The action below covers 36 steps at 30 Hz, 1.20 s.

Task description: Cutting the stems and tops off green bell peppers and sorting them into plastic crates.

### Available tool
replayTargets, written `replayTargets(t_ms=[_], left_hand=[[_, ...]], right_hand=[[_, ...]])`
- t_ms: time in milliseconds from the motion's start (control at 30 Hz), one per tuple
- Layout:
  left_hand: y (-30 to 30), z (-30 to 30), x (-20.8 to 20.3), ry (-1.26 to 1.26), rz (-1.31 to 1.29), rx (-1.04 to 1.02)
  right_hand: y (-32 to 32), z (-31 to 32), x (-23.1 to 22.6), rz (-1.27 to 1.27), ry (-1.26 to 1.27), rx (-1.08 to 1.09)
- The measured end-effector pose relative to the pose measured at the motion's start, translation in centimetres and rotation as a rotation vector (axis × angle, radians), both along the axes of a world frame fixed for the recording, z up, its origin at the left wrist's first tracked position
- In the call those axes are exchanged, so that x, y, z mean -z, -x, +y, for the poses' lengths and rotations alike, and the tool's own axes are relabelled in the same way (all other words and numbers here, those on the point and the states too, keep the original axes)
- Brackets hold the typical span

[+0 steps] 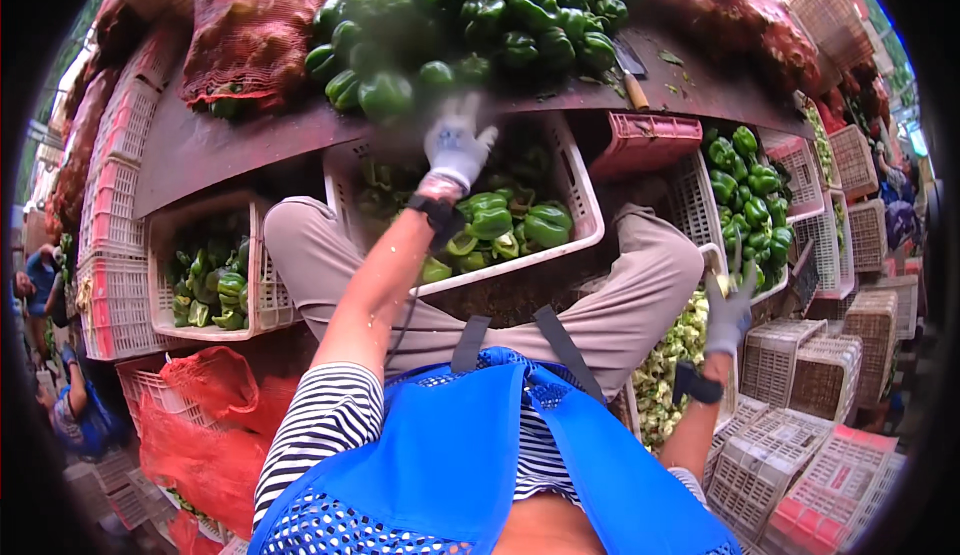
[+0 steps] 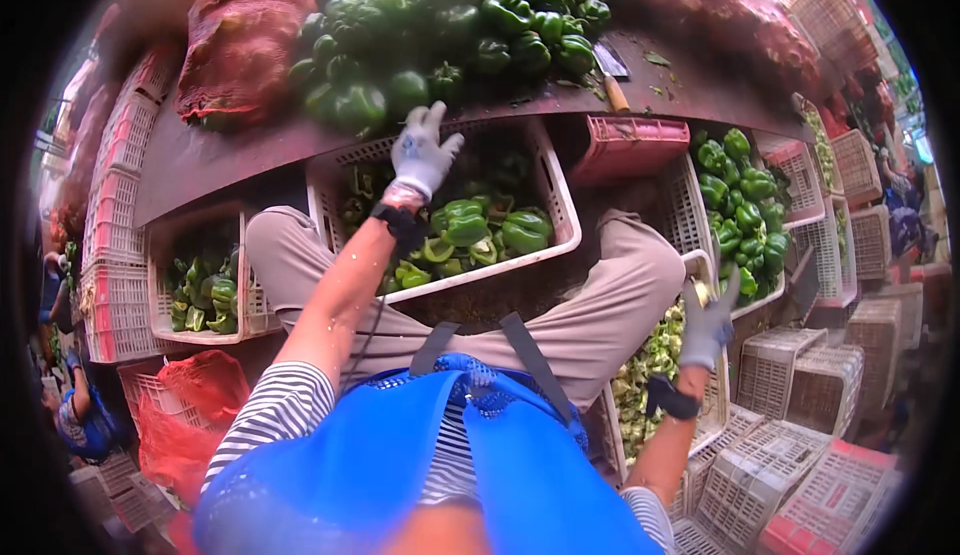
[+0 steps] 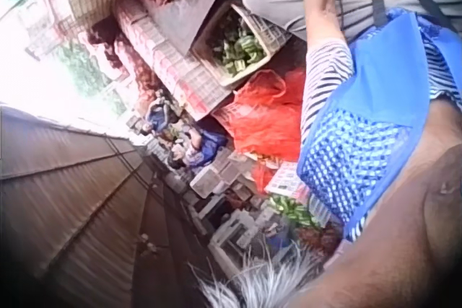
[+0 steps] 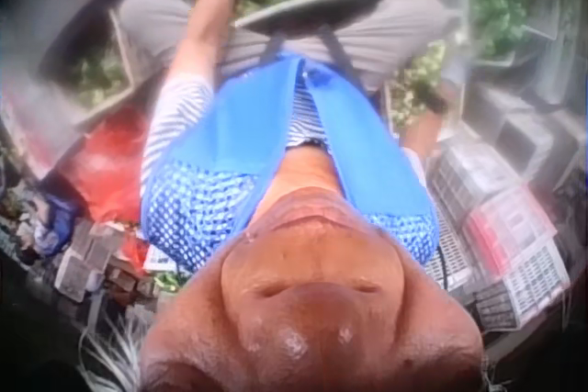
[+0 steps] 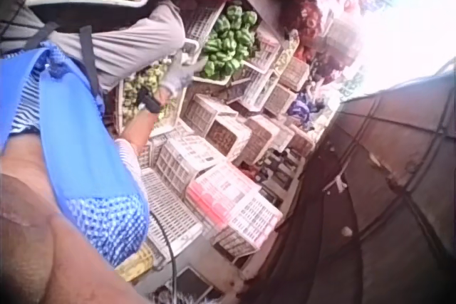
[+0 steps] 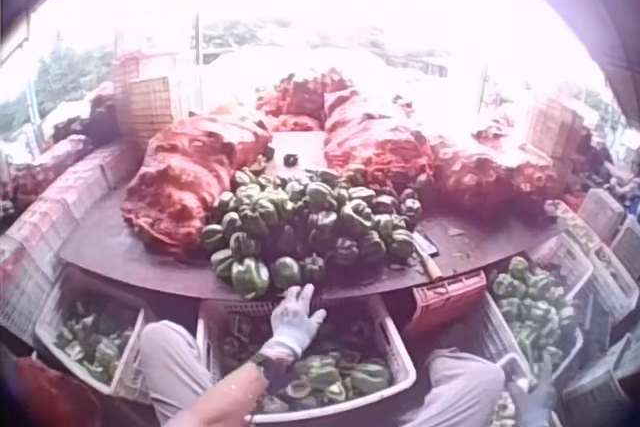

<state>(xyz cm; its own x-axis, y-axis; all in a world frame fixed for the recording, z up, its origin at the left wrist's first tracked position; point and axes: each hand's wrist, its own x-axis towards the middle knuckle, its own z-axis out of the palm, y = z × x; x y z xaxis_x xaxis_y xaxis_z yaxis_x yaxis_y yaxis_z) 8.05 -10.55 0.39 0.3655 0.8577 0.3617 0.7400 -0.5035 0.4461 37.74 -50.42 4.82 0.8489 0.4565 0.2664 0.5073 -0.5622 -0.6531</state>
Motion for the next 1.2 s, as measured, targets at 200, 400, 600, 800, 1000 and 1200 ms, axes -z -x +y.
replayTargets(t_ms=[200, 400, 600, 800, 1000, 1200], left_hand=[[-0.2, 9.0, -4.9, -0.045, 0.71, 0.02], [1.2, 14.0, -3.8, 0.119, 0.5, 0.103], [2.2, 11.8, -5.7, 0.627, -0.449, 0.195], [2.5, 1.2, -4.8, 1.202, -1.194, 0.389], [1.6, -5.9, -4.3, 1.088, -1.366, 0.379], [1.3, -8.0, -4.2, 1.107, -1.371, 0.448]], right_hand=[[-2.8, -15.0, 6.5, -0.132, 0.659, 0.12], [0.6, -6.9, 0.5, 0.148, 0.412, 0.201], [1.9, 2.9, -1.1, -0.107, 0.061, -0.113], [13.7, 18.2, -5.2, 0.18, 0.014, -0.467], [18.6, 23.0, -4.2, 0.009, -0.004, -0.607], [18.4, 22.6, -4.4, -0.044, 0.158, -0.671]])
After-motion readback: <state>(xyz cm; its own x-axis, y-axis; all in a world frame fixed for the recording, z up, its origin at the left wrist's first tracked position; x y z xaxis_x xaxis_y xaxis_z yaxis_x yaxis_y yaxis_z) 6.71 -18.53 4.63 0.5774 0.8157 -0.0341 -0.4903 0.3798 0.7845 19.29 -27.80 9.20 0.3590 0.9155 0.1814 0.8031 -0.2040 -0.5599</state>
